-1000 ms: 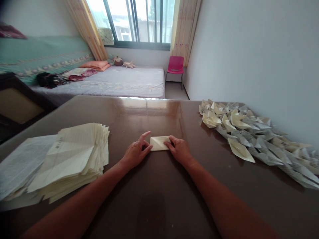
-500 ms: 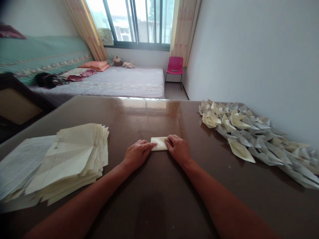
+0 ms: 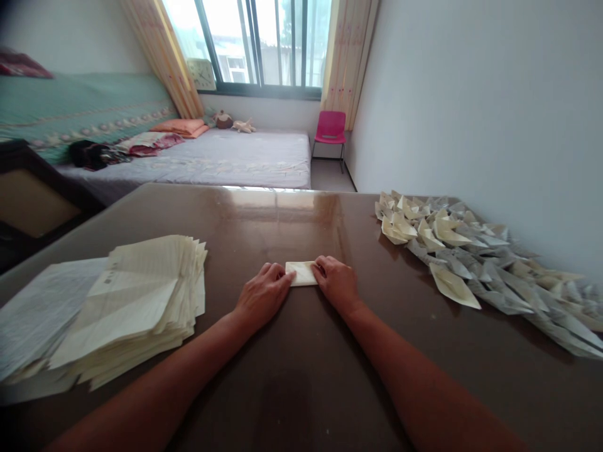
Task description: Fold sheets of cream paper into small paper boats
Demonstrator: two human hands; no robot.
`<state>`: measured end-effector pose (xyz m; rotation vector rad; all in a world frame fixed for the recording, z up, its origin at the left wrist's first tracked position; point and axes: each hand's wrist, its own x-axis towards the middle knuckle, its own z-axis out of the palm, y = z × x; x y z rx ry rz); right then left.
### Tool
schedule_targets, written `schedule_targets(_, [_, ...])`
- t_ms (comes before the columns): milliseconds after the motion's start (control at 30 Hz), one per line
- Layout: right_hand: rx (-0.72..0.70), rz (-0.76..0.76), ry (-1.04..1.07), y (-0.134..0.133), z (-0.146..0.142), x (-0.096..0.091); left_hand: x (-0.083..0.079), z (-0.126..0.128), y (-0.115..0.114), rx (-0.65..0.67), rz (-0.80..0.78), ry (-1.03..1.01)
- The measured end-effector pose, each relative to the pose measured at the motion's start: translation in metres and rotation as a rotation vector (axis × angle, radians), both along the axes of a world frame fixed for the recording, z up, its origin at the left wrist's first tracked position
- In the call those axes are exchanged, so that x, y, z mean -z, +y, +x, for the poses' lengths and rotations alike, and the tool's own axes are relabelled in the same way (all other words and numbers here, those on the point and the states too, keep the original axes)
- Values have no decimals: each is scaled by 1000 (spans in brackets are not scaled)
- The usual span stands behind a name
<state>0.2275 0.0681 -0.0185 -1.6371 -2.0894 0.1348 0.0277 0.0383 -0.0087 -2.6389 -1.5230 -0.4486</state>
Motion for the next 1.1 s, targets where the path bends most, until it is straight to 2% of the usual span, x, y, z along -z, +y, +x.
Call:
schedule_targets(133, [10, 10, -19, 0, -1, 0, 5, 2, -2, 172, 28, -66])
schedule_targets(200, [9, 15, -27, 0, -1, 1, 6, 3, -2, 198, -1, -85])
schedule_targets(533, [13, 19, -19, 0, -2, 4, -1, 2, -5, 151, -36, 7])
schedule_targets(700, [19, -1, 174, 6, 2, 8, -1, 2, -7, 133, -54, 63])
schedule_targets(767, [0, 70, 233, 6, 3, 6, -1, 3, -7, 128, -52, 77])
schedule_targets(867, [-116, 249, 174, -4, -2, -5, 0, 3, -8, 116, -44, 78])
schedule_targets(900, [-192, 259, 146, -10, -5, -8, 0, 3, -8, 113, -43, 74])
schedule_targets(967, [-454, 143, 25, -23, -12, -13, 0, 2, -8, 113, -57, 72])
schedule_targets(1000, [-524, 95, -36, -29, -15, -14, 0, 2, -8, 117, -70, 78])
schedule_targets(1033, [-569, 47, -94, -33, -16, -13, 0, 2, -8, 120, -83, 87])
schedule_targets(1100, [-567, -36, -182, -37, -16, -9, 0, 2, -8, 120, -87, 103])
